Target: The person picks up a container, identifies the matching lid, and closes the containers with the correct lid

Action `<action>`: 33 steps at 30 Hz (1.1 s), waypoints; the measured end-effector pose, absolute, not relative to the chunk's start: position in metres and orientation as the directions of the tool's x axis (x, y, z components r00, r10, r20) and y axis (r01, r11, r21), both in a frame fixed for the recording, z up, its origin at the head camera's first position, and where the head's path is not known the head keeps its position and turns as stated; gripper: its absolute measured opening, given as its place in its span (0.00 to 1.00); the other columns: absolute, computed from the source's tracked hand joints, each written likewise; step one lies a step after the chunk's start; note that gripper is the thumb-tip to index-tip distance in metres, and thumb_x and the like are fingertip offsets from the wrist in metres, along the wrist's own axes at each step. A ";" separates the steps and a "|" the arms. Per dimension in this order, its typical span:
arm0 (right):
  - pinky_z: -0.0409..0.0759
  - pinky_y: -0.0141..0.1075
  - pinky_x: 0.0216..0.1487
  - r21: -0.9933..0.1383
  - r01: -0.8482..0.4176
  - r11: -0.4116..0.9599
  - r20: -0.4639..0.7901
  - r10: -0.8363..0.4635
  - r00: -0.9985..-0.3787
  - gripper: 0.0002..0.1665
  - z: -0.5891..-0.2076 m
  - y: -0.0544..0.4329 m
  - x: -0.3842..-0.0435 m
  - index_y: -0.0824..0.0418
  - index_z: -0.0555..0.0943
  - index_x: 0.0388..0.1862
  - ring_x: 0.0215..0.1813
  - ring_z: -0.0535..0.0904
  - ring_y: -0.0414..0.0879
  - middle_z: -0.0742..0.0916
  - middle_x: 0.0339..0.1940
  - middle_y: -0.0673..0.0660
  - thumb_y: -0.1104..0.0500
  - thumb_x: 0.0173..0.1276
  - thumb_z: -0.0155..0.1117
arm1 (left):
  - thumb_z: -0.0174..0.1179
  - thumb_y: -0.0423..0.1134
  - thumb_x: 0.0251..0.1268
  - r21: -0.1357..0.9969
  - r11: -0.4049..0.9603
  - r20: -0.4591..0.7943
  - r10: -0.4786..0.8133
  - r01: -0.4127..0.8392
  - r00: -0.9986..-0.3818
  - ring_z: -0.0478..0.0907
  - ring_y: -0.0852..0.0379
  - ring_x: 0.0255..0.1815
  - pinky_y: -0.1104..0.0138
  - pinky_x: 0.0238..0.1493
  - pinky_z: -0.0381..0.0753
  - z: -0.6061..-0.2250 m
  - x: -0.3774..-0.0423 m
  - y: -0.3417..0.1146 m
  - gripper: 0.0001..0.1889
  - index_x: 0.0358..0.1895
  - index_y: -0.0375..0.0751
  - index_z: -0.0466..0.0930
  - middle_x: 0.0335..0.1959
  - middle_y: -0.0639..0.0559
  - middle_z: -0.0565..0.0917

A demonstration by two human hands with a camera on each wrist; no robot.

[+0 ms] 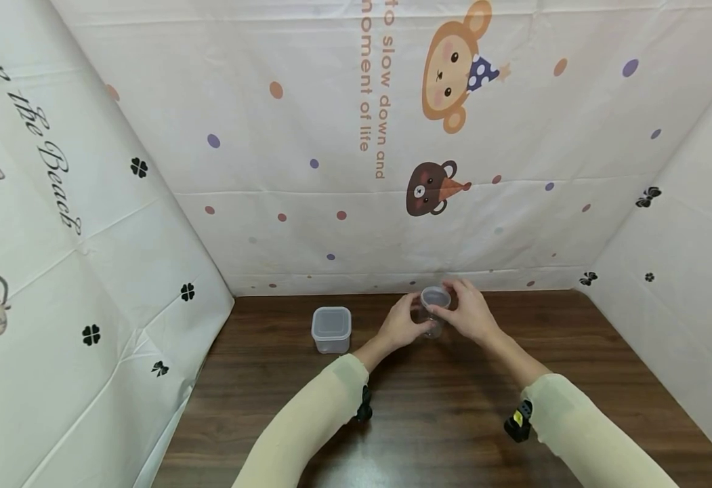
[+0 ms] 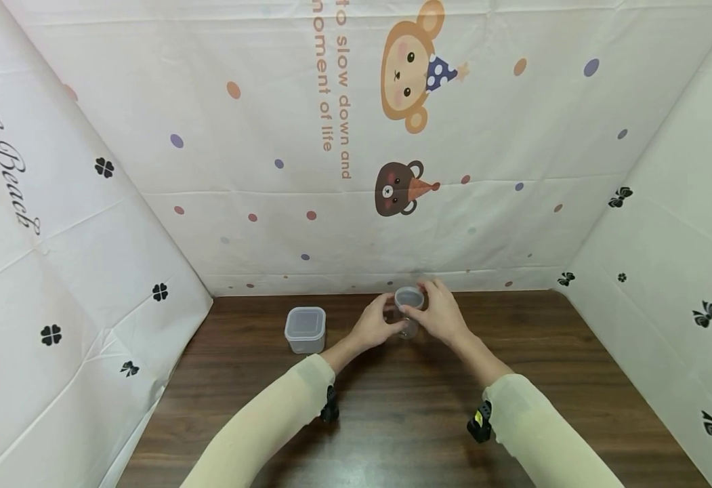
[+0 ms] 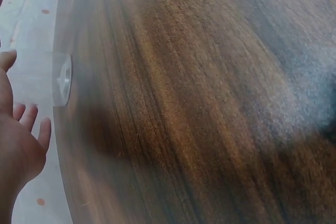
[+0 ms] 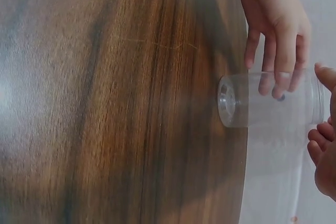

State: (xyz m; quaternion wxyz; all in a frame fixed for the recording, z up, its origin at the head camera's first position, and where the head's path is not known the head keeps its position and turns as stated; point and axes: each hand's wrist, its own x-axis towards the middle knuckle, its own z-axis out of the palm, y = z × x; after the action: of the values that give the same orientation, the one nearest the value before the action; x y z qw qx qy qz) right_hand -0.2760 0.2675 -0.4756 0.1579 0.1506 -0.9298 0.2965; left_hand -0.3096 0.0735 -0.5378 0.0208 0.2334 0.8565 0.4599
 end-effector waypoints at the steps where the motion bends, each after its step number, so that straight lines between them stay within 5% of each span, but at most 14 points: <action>1: 0.81 0.59 0.56 -0.503 -0.372 0.780 0.375 -0.191 -0.907 0.44 -0.475 0.268 -0.276 0.71 0.75 0.71 0.57 0.81 0.64 0.80 0.60 0.68 0.47 0.66 0.81 | 0.74 0.49 0.70 0.804 0.460 0.178 0.419 0.377 -0.890 0.78 0.52 0.69 0.58 0.69 0.78 -0.537 -0.310 0.074 0.38 0.78 0.47 0.67 0.70 0.52 0.76; 10: 0.78 0.62 0.65 -0.492 -0.422 0.761 0.319 -0.294 -0.901 0.44 -0.464 0.279 -0.282 0.68 0.72 0.76 0.67 0.78 0.66 0.81 0.68 0.69 0.49 0.70 0.78 | 0.73 0.55 0.69 0.828 0.444 0.151 0.413 0.343 -0.898 0.77 0.55 0.71 0.56 0.71 0.76 -0.538 -0.312 0.075 0.39 0.79 0.52 0.68 0.71 0.55 0.78; 33: 0.81 0.59 0.57 -0.489 -0.386 0.782 0.386 -0.204 -0.900 0.40 -0.473 0.272 -0.279 0.71 0.79 0.66 0.58 0.82 0.63 0.86 0.56 0.67 0.51 0.64 0.83 | 0.71 0.53 0.71 0.808 0.470 0.144 0.429 0.356 -0.892 0.79 0.54 0.69 0.58 0.69 0.79 -0.533 -0.308 0.076 0.33 0.74 0.47 0.72 0.69 0.51 0.80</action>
State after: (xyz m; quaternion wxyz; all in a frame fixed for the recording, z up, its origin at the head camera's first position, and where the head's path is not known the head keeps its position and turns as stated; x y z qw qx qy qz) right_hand -0.2788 0.2724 -0.4729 0.1578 0.1585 -0.9306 0.2896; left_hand -0.3076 0.0759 -0.5330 0.0395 0.2290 0.8563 0.4612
